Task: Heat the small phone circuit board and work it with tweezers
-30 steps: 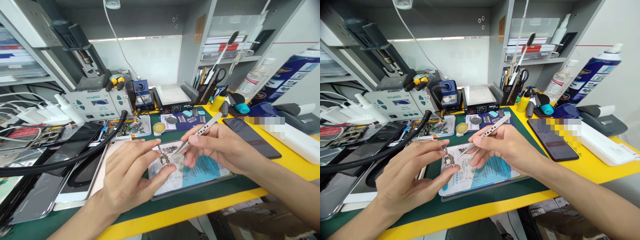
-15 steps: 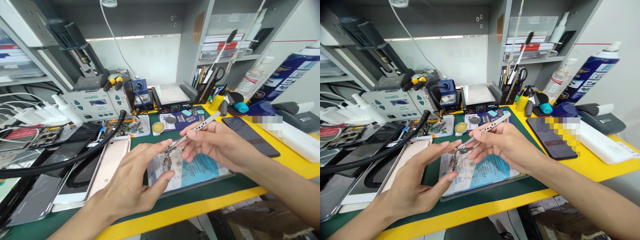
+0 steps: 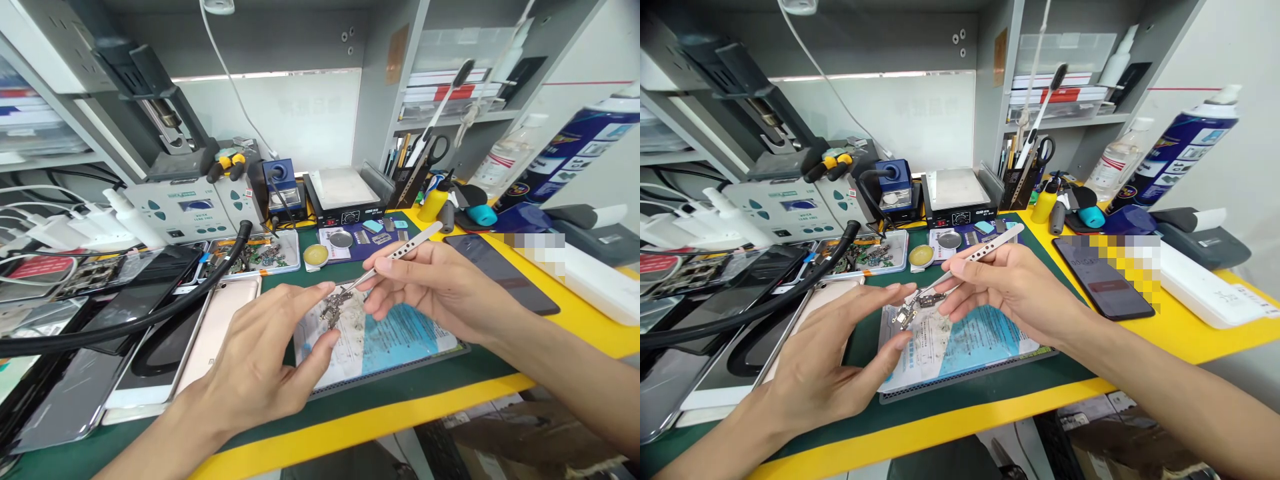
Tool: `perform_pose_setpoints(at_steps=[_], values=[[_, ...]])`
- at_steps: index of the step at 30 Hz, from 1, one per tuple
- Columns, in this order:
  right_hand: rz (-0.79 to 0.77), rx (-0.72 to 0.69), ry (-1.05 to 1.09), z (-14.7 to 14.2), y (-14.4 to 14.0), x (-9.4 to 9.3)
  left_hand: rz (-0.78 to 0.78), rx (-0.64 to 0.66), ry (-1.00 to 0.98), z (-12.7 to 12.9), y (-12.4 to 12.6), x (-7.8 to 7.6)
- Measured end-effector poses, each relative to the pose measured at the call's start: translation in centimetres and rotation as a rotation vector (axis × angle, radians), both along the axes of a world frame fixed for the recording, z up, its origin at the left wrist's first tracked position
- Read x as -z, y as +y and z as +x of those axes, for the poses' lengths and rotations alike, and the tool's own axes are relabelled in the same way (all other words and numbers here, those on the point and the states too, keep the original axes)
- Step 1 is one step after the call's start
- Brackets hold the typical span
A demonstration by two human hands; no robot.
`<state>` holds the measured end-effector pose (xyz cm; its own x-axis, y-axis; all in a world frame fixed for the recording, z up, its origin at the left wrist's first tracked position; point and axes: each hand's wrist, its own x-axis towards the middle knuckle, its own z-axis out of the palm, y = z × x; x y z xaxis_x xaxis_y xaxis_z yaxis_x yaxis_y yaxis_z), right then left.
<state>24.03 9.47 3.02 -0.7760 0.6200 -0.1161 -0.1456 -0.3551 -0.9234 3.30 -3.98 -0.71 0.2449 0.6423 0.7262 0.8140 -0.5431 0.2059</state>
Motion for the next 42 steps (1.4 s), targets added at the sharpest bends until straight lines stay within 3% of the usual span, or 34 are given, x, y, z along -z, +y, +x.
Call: perform_pose_setpoints(at_steps=[18, 20, 24, 27, 33, 42], values=[[0.124, 0.045, 0.004, 0.2, -0.2, -0.1, 0.104, -0.053, -0.004, -0.1, 0.0, -0.5], [0.22, 0.058, 0.025, 0.4, -0.3, 0.0, 0.102, -0.057, -0.022, -0.2, 0.0, -0.6], [0.591, 0.14, 0.061, 1.2, -0.9, 0.1, 0.07, -0.052, -0.079, -0.3, 0.0, -0.9], [0.766, 0.125, 0.048, 1.7, -1.5, 0.1, 0.068, -0.042, -0.1, -0.3, -0.1, -1.1], [0.919, 0.1, 0.054, 1.9, -1.6, 0.3, 0.064, -0.047, -0.113, -0.4, -0.3, -0.9], [0.994, 0.101, 0.061, 1.7, -1.8, -0.1, 0.069, -0.045, -0.118, -0.5, -0.4, -0.8]])
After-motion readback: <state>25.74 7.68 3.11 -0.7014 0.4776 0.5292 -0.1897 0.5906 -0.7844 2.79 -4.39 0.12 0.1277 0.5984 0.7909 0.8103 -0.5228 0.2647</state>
